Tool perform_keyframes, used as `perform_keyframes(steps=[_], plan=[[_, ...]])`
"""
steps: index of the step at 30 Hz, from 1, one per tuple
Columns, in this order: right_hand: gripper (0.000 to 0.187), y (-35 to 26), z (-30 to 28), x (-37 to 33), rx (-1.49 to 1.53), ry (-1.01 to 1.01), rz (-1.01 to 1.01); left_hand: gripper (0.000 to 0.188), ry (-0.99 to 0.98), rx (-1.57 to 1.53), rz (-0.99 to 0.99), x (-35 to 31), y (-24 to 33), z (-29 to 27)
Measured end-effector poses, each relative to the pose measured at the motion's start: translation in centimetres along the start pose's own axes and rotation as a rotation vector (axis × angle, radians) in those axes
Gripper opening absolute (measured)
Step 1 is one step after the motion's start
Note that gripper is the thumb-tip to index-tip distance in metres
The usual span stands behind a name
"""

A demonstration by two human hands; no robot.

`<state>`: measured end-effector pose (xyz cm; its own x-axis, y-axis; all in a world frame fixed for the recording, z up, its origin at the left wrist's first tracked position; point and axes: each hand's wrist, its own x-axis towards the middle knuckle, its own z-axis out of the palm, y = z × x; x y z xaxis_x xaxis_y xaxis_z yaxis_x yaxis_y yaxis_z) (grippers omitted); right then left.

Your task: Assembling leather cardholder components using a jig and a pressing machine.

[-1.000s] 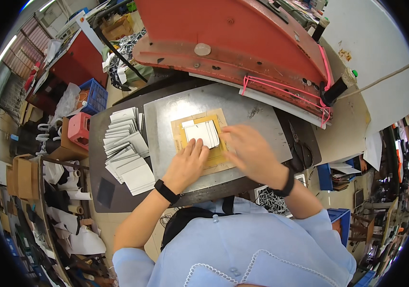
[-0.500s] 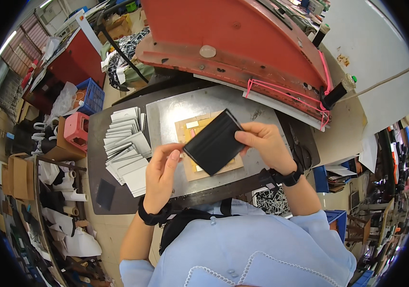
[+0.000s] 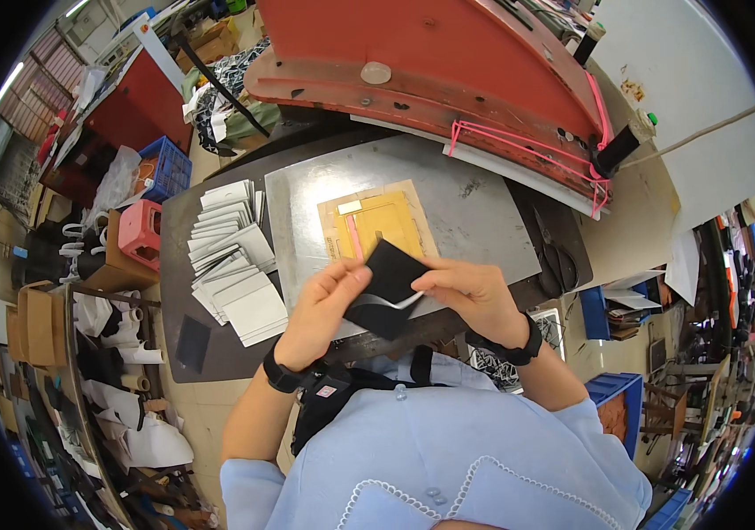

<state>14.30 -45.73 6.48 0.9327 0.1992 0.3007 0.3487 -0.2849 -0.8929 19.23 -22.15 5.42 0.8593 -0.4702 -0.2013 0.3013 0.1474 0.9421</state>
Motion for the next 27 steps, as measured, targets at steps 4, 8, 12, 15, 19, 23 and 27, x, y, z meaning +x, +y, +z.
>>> perform_keyframes(steps=[4,8,12,15,19,23,27], plan=[[0.016,-0.7,-1.2,-2.3,-0.051,0.174,0.088,0.021,0.276,-0.295,0.211,1.1,0.8,-1.1],[0.017,-1.0,-6.3,-7.4,0.027,0.148,0.485,0.021,0.193,-0.326,0.166,0.6,2.5,-2.9],[0.031,0.8,-13.7,-14.9,-0.359,-0.167,0.904,0.034,0.040,-0.137,0.033,-0.2,3.0,-2.5],[0.039,2.7,-14.7,-20.4,-1.103,-0.152,0.675,0.042,-0.160,0.052,-0.089,-0.1,3.5,-1.9],[0.031,-0.1,-9.8,-12.2,-0.423,0.124,0.609,0.043,-0.407,0.235,-0.141,0.6,2.7,0.3],[0.032,-0.8,-3.6,-5.8,0.242,-0.008,0.507,0.043,-0.449,0.451,-0.097,0.6,3.1,2.3],[0.027,-0.5,-0.8,-2.9,0.445,0.047,0.502,0.044,-0.253,0.212,-0.099,0.0,2.7,2.9]])
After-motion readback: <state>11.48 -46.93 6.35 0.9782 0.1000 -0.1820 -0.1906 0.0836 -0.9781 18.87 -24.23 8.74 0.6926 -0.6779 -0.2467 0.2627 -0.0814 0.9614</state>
